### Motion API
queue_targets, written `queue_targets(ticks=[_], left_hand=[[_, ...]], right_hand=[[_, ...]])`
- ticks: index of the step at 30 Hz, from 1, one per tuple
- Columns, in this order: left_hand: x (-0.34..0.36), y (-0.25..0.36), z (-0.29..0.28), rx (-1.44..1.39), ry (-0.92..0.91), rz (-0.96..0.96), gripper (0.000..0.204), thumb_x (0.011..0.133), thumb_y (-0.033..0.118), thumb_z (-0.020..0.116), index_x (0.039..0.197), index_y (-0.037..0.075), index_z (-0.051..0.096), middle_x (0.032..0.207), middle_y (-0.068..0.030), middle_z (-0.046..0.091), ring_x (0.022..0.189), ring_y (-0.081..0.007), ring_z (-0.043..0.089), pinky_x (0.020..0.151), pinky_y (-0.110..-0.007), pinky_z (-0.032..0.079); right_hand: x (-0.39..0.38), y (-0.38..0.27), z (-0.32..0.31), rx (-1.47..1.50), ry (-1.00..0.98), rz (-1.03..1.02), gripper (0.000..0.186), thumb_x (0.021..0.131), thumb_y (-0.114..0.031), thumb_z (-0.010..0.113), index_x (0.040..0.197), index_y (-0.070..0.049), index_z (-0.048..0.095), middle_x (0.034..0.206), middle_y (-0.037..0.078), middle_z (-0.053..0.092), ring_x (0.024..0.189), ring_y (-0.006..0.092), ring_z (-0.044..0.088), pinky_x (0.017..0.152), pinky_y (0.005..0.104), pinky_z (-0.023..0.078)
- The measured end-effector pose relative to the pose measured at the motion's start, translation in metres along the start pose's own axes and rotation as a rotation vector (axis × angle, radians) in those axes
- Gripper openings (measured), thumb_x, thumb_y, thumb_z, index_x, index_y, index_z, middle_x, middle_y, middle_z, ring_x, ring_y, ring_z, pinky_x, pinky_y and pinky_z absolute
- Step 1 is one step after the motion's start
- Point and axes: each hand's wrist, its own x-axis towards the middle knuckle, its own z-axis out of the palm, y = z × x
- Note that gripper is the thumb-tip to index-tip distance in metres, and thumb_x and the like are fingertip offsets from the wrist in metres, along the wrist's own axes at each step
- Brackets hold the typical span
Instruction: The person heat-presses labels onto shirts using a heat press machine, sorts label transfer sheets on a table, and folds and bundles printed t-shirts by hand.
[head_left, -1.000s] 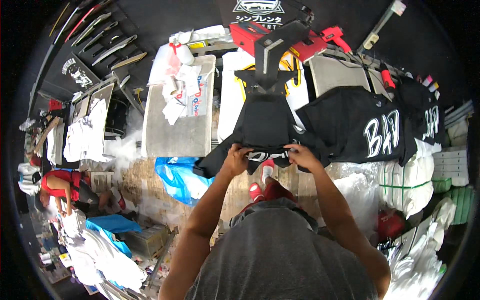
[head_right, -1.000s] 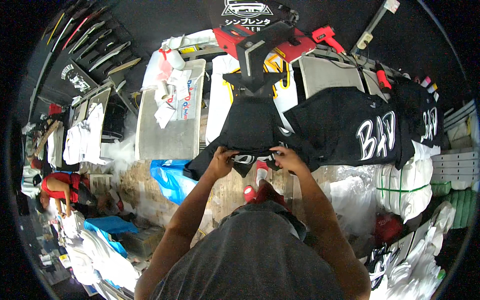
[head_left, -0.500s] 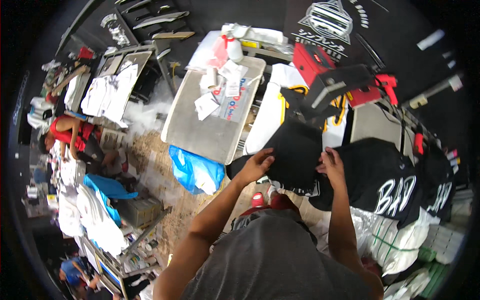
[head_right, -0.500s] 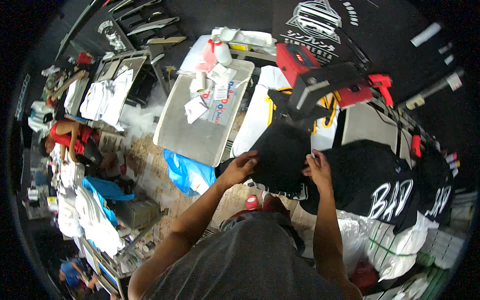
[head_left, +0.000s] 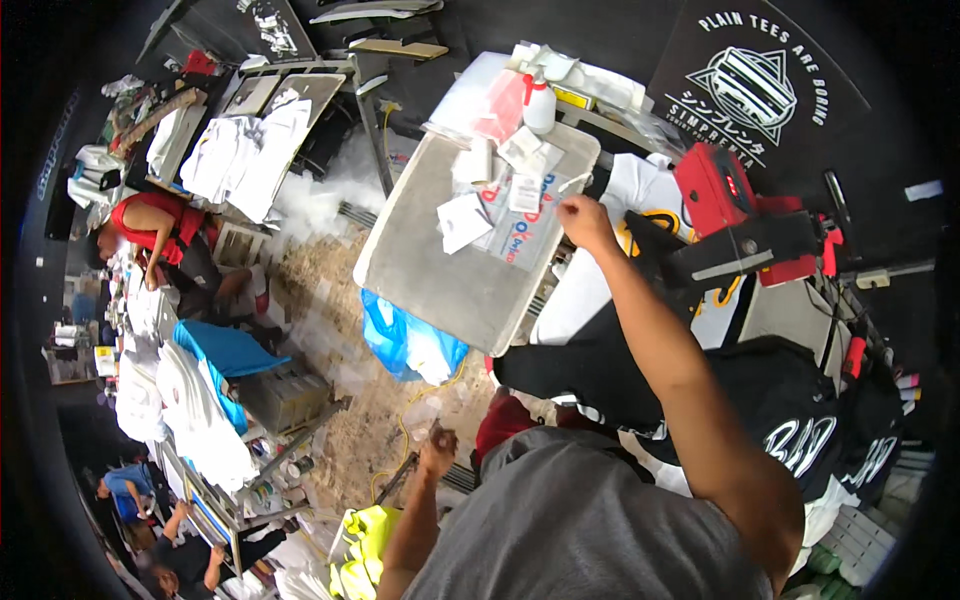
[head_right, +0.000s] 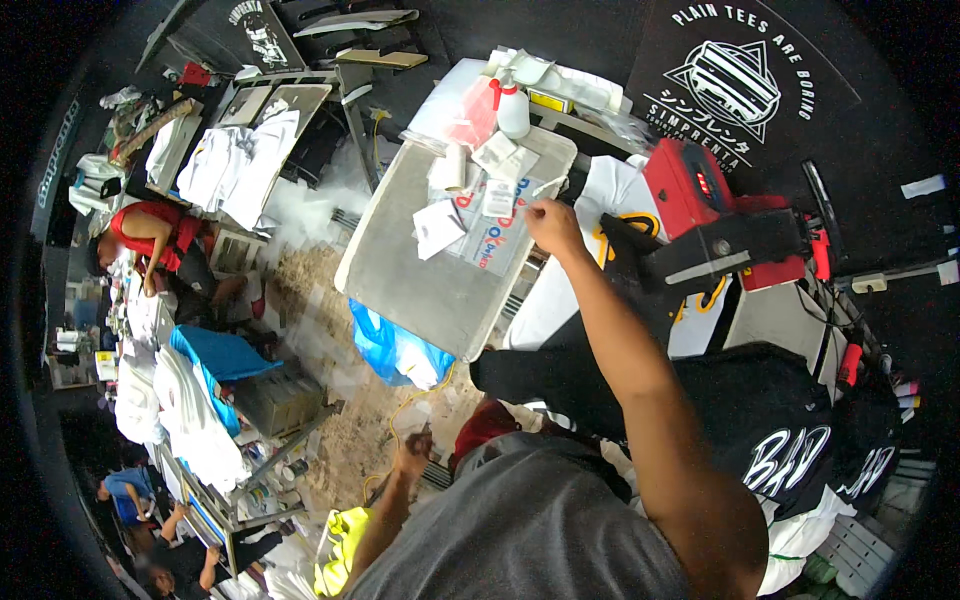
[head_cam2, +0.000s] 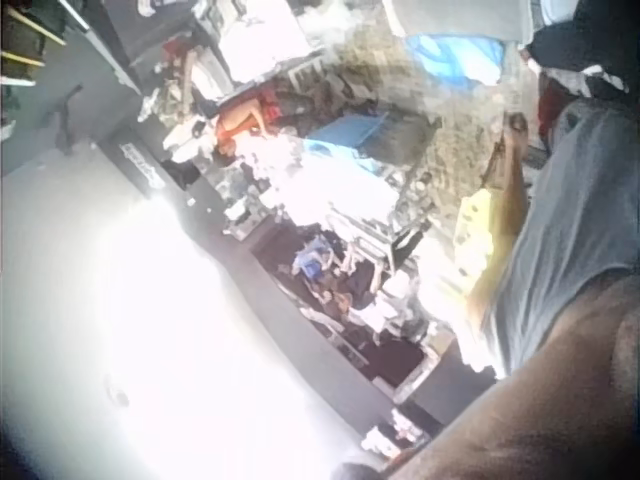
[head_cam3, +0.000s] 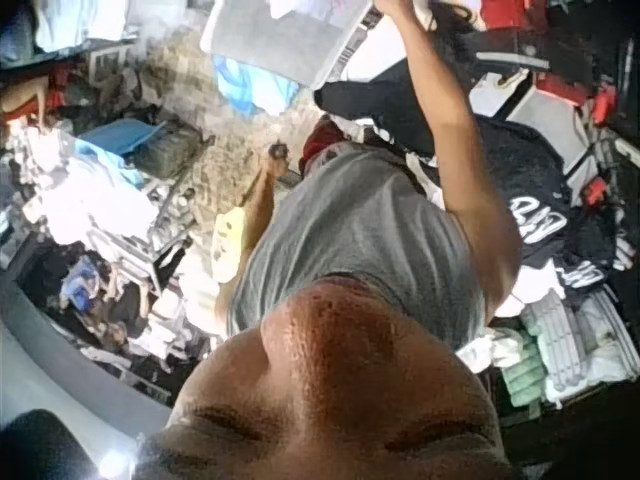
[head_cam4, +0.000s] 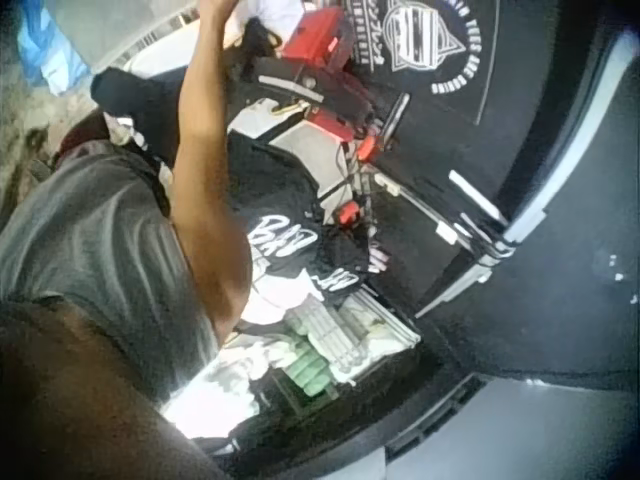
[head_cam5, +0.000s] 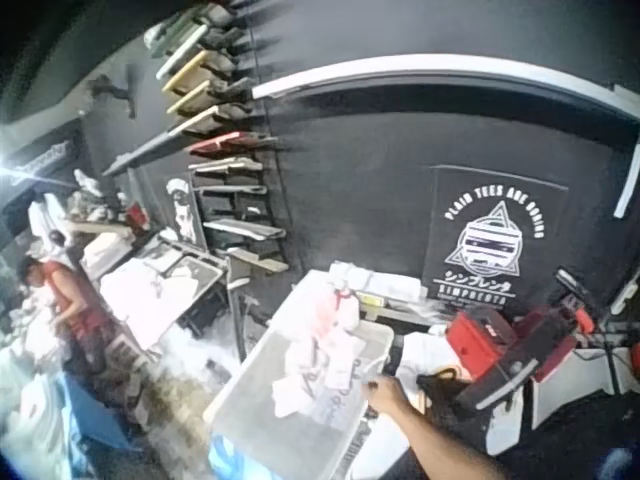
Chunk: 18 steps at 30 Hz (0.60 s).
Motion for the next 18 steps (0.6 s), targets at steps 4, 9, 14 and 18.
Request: queue_targets(ticks=[4, 9, 14, 18], left_hand=[[-0.025, -0.082, -0.018, -0.219, -0.37, -0.301, 0.016, 0.093, 0.024, 0.061, 0.097, 0.013, 0.072, 0.079, -0.0082, 0.071, 0.073, -0.022, 0.069, 0.068, -0.034, 0.054], [-0.006, -0.133, -0.055, -0.126, -0.411, -0.514, 0.028, 0.092, 0.032, 0.064, 0.109, 0.011, 0.072, 0.084, -0.0098, 0.073, 0.079, -0.0224, 0.07, 0.072, -0.036, 0.055], [0.088, -0.155, -0.105, -0.333, -0.661, -0.31, 0.033, 0.091, 0.017, 0.067, 0.116, -0.003, 0.063, 0.089, -0.0098, 0.071, 0.065, -0.0164, 0.065, 0.06, -0.029, 0.054], [0.119, -0.119, -0.121, -0.492, -0.324, -0.459, 0.02, 0.094, 0.013, 0.065, 0.106, -0.002, 0.062, 0.086, -0.0086, 0.068, 0.062, -0.0128, 0.062, 0.054, -0.029, 0.051]], right_hand=[[0.058, 0.003, 0.062, -0.166, 0.009, 0.221, 0.039, 0.081, -0.039, 0.077, 0.099, -0.005, 0.071, 0.096, 0.018, 0.072, 0.094, 0.0335, 0.07, 0.084, 0.0401, 0.054], [0.078, 0.002, 0.099, -0.411, 0.113, 0.463, 0.043, 0.078, -0.037, 0.079, 0.103, -0.003, 0.068, 0.116, 0.022, 0.067, 0.107, 0.0382, 0.065, 0.093, 0.0421, 0.051], [0.071, 0.007, 0.102, -0.248, 0.179, 0.433, 0.043, 0.076, -0.032, 0.081, 0.104, -0.002, 0.067, 0.105, 0.018, 0.071, 0.093, 0.0324, 0.069, 0.084, 0.0399, 0.054], [0.065, 0.016, 0.1, 0.038, 0.239, 0.52, 0.036, 0.079, -0.022, 0.081, 0.103, 0.0, 0.066, 0.097, 0.011, 0.072, 0.077, 0.0196, 0.068, 0.07, 0.0339, 0.055]])
